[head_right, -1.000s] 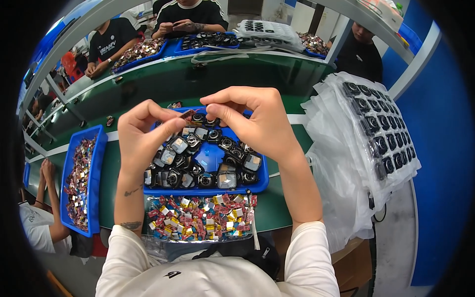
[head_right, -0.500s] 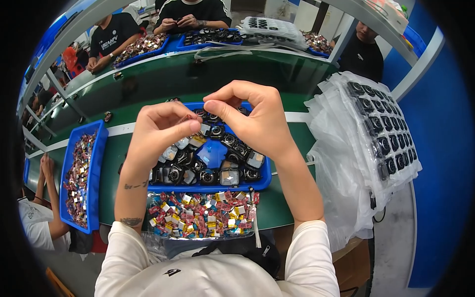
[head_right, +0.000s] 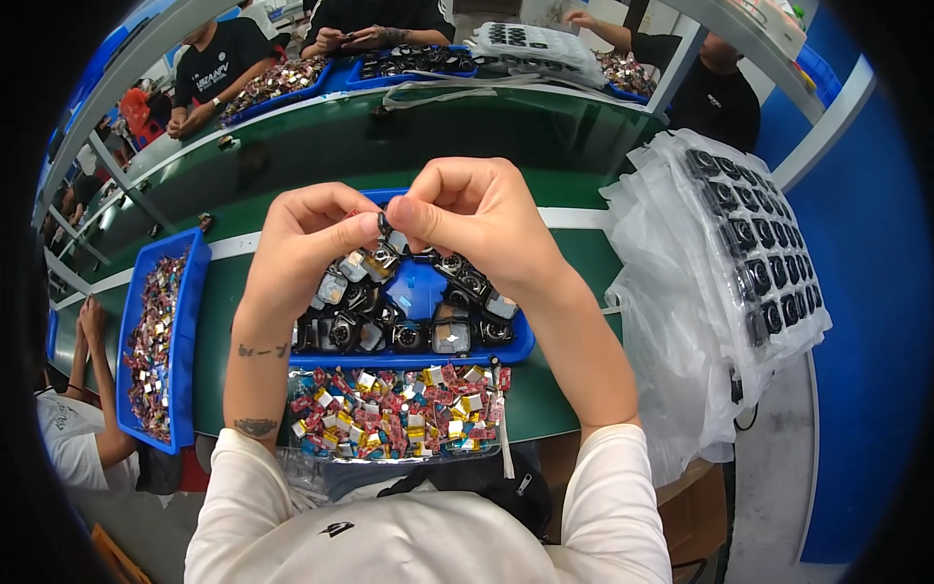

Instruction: Assembling small electronic components, specifically inserting smartwatch screens into frames at a factory production line.

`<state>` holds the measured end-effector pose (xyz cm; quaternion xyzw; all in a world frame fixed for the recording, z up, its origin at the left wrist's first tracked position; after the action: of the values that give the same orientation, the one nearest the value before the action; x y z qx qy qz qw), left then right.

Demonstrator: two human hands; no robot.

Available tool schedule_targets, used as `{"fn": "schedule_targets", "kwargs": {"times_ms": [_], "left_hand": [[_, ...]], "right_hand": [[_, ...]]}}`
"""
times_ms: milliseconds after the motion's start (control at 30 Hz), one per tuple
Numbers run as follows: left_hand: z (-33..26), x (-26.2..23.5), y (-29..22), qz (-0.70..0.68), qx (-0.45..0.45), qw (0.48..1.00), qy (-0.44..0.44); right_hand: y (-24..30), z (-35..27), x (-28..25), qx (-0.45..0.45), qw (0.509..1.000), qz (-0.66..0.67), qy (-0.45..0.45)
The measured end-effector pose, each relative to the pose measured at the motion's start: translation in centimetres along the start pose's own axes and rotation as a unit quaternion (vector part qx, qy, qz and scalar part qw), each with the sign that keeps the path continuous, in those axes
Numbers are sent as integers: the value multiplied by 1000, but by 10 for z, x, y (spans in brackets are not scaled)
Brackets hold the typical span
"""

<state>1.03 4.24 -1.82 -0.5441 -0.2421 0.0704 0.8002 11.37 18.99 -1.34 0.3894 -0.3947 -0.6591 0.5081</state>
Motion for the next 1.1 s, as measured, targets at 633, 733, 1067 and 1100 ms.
{"fn": "schedule_targets", "kwargs": {"times_ms": [633, 733, 1067, 1100], "left_hand": [[5, -8, 1, 64, 4, 998, -21], [6, -8, 3, 62, -2, 998, 3], [4, -8, -2, 41, -25, 998, 51], [4, -9, -3, 52, -14, 998, 43]], "right_hand": [[-12, 8, -9, -40, 994, -105, -11], [-15, 10, -12, -32, 998, -52, 20], [-32, 14, -21, 9, 823, -568, -6], [-41, 12, -24, 9, 823, -569, -6]]}}
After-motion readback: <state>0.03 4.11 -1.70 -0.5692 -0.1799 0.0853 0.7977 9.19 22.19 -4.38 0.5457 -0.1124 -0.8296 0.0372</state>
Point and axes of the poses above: each hand's wrist, its own z-axis towards the middle knuckle, its own x-axis out of the palm, y = z × x, the point moved 2 cm from there along z, towards the middle knuckle, and after that the axes turned 14 degrees about -z, right-handed, at the moved point
